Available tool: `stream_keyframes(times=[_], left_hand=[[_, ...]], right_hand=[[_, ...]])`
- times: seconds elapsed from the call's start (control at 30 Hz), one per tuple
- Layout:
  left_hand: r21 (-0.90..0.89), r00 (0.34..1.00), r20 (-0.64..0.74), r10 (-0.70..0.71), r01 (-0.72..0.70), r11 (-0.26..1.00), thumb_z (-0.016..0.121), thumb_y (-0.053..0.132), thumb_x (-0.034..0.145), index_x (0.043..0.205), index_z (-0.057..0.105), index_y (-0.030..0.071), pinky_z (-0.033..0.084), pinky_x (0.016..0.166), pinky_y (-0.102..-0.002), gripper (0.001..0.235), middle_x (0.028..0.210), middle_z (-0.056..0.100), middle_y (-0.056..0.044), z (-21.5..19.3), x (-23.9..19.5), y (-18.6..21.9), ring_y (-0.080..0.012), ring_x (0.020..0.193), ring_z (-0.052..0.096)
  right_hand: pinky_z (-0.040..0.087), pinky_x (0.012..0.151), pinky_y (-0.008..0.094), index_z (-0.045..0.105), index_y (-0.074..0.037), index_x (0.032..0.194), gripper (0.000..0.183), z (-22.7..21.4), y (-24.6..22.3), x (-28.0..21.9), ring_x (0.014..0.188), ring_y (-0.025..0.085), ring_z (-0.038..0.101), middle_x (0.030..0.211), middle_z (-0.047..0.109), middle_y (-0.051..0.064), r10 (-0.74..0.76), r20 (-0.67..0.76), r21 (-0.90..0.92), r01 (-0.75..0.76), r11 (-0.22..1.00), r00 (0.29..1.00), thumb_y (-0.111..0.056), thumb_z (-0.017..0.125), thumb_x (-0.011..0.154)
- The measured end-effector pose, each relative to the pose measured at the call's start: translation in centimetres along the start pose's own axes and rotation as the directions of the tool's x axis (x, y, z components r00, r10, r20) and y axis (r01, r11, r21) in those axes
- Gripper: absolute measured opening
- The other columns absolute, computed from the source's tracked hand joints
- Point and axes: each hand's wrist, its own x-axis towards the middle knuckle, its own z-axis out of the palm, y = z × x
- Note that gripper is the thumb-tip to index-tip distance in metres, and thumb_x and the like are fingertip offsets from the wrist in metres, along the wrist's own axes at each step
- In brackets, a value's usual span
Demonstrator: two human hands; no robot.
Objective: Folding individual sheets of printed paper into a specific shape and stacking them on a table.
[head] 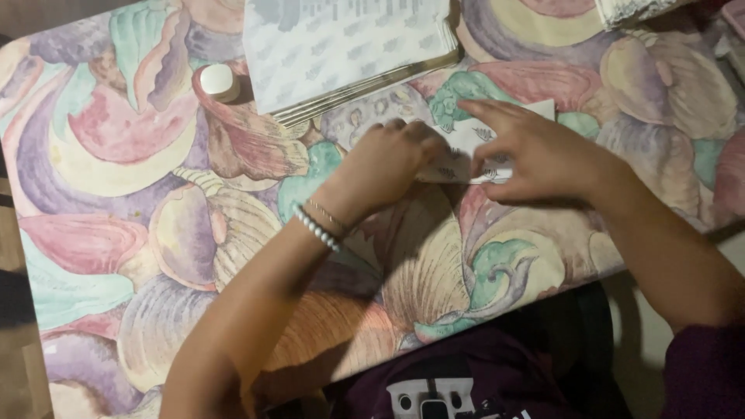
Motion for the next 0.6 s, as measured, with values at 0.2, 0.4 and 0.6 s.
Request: stream_keyframes(times=[0.2, 0.4, 0.6], left_hand=[[0.145, 0.979, -0.187, 0.076, -0.049, 0.988, 0.07, 0.002, 0.077, 0.099, 0.075, 0.006, 0.061, 0.062, -0.048, 0.022, 0.09, 0.068, -0.02, 0.4, 1.2, 0.0, -0.0427, 0.08, 0.073], [0.152, 0.986, -0.153, 0.07, -0.047, 0.987, 0.081, 0.02, 0.073, 0.112, 0.076, 0.007, 0.062, 0.066, -0.052, 0.041, 0.095, 0.064, -0.022, 2.9, 2.3, -1.2, -0.0447, 0.084, 0.071], [0.074, 0.99, -0.127, 0.064, -0.055, 0.996, 0.094, 0.042, 0.059, 0.101, 0.08, 0.014, 0.061, 0.079, -0.05, 0.052, 0.105, 0.065, -0.017, 1.9, 1.7, -1.6, -0.0415, 0.092, 0.068]], right_hand=[[0.05, 0.099, 0.053, 0.069, -0.013, 0.115, 0.067, 1.1, 2.9, 0.8, 0.125, 0.038, 0.062, 0.136, 0.064, 0.015, -0.207, -0.173, -0.147, 0.183, 0.972, 0.963, -0.031, 0.086, 0.053], [0.05, 0.098, 0.052, 0.058, -0.007, 0.135, 0.091, -0.9, -0.2, 0.9, 0.121, 0.038, 0.062, 0.124, 0.066, 0.017, -0.086, -0.09, -0.108, 0.076, 0.991, 0.992, -0.032, 0.088, 0.053], [0.048, 0.092, 0.057, 0.054, -0.008, 0.145, 0.079, -1.0, 2.4, 3.6, 0.11, 0.041, 0.061, 0.116, 0.064, 0.017, -0.023, 0.065, 0.011, 0.023, 1.0, 0.998, -0.059, 0.069, 0.086]])
